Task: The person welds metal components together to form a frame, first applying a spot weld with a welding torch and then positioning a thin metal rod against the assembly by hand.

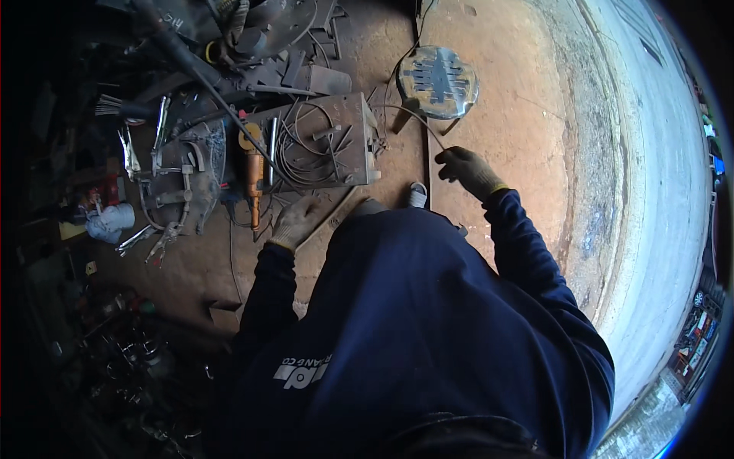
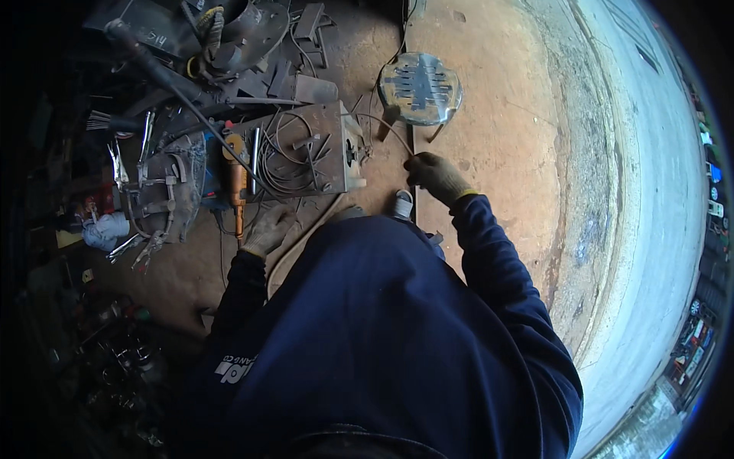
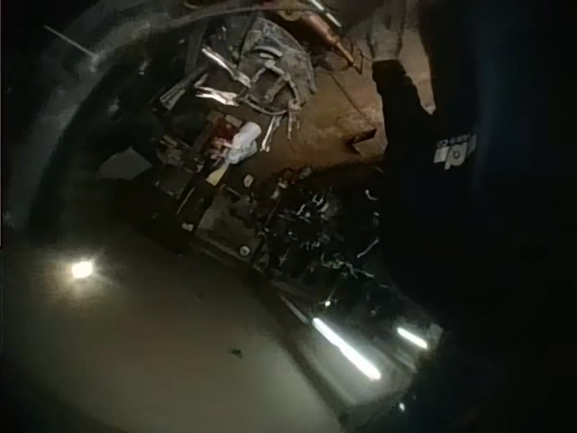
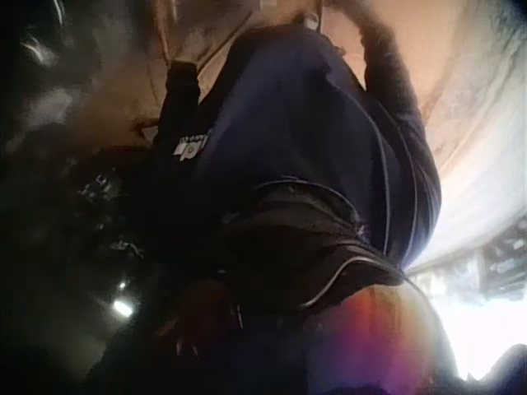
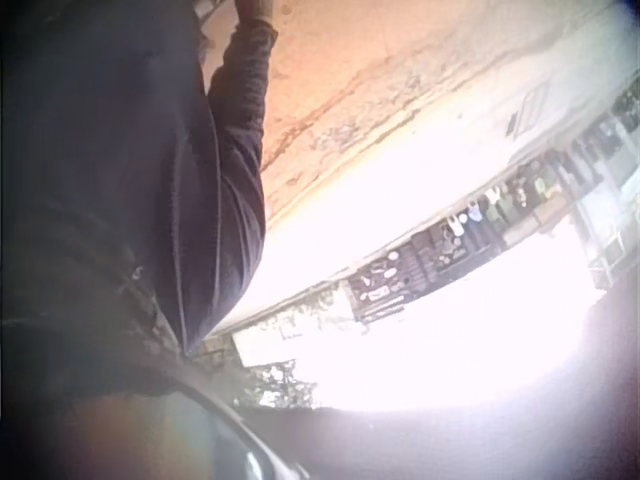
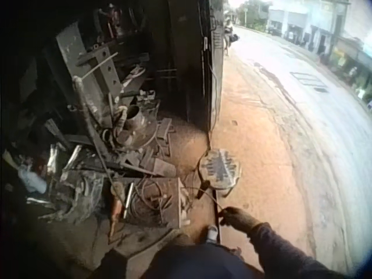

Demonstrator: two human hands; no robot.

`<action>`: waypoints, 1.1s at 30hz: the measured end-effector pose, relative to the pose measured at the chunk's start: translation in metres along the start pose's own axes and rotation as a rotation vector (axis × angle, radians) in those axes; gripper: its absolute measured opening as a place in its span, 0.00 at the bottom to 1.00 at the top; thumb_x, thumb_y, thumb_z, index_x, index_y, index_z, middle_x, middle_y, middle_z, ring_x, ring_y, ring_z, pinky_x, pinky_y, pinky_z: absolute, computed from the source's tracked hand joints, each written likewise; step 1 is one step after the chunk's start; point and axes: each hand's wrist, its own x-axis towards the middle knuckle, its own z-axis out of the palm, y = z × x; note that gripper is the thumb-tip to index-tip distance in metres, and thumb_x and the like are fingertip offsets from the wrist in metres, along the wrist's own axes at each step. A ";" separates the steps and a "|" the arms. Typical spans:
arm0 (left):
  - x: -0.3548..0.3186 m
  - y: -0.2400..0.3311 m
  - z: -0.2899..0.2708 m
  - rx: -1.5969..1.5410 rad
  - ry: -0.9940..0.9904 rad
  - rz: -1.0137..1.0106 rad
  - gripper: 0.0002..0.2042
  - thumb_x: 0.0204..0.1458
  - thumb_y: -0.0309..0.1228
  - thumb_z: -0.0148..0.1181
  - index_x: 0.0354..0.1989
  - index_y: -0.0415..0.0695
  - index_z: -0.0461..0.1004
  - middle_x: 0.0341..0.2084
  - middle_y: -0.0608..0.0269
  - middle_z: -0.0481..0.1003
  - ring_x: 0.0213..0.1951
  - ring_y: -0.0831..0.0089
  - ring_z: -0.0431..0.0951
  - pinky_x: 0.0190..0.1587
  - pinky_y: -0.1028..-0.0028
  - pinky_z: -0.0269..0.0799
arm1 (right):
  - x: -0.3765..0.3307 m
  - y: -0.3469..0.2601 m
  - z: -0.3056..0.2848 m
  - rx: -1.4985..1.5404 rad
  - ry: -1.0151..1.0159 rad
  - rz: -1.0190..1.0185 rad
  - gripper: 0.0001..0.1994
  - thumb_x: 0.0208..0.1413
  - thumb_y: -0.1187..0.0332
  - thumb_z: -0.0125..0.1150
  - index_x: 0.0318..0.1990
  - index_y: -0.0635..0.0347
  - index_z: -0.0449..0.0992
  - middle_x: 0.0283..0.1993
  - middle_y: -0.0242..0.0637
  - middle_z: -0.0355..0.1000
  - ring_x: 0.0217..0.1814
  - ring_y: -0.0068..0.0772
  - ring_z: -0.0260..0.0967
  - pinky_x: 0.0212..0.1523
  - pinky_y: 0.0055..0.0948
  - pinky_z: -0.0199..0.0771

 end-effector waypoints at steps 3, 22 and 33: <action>-0.012 -0.005 0.007 0.110 -0.021 -0.089 0.17 0.59 0.40 0.58 0.52 0.43 0.79 0.48 0.47 0.80 0.52 0.52 0.80 0.54 0.62 0.74 | 0.014 0.015 -0.038 0.077 -0.008 0.127 0.17 0.70 0.60 0.52 0.51 0.67 0.78 0.37 0.38 0.79 0.38 0.29 0.78 0.38 0.27 0.77; 0.176 0.127 -0.064 -0.024 0.373 0.302 0.17 0.62 0.40 0.61 0.53 0.43 0.77 0.41 0.51 0.82 0.46 0.53 0.82 0.46 0.60 0.78 | 0.240 -0.174 -0.064 -0.229 -0.108 -0.045 0.16 0.64 0.64 0.61 0.55 0.62 0.77 0.49 0.38 0.75 0.41 0.29 0.75 0.44 0.29 0.76; 0.243 0.234 -0.167 0.384 0.969 0.422 0.19 0.56 0.39 0.66 0.55 0.50 0.76 0.61 0.57 0.68 0.57 0.59 0.73 0.58 0.57 0.70 | 0.292 -0.175 -0.143 -0.399 -0.399 -0.053 0.16 0.63 0.71 0.59 0.58 0.58 0.77 0.53 0.41 0.73 0.47 0.35 0.77 0.43 0.32 0.82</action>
